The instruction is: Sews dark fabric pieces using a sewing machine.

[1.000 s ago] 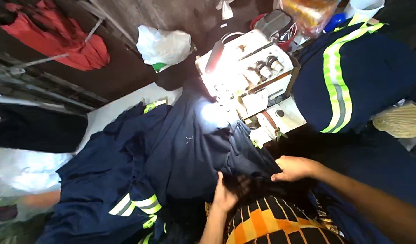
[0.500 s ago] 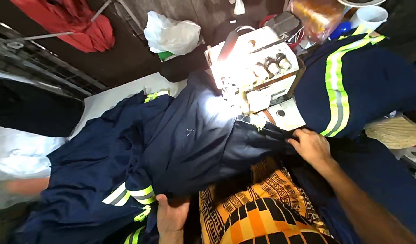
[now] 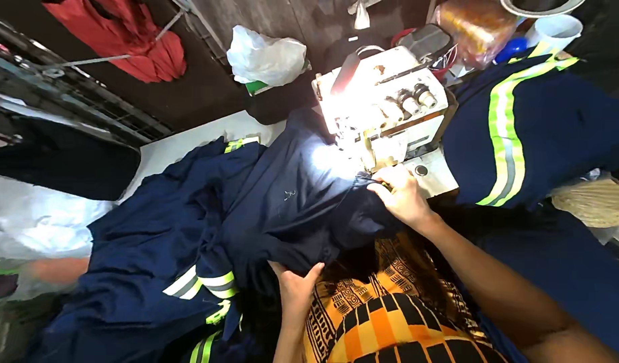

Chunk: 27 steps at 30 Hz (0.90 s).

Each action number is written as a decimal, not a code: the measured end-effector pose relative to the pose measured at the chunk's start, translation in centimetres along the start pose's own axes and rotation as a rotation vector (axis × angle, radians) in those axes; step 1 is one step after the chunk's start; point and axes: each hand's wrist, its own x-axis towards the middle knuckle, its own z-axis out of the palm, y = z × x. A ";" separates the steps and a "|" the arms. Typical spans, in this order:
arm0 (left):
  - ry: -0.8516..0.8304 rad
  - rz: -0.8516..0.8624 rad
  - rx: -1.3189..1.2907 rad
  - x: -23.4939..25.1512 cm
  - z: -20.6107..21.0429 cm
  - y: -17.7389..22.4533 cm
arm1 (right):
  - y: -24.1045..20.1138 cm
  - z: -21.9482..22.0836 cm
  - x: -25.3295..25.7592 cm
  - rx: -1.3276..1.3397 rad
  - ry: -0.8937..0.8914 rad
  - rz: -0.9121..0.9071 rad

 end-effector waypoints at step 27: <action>-0.093 0.019 -0.379 -4.3 -2.7 3.5 | 2.0 -1.2 1.6 0.434 -0.109 0.208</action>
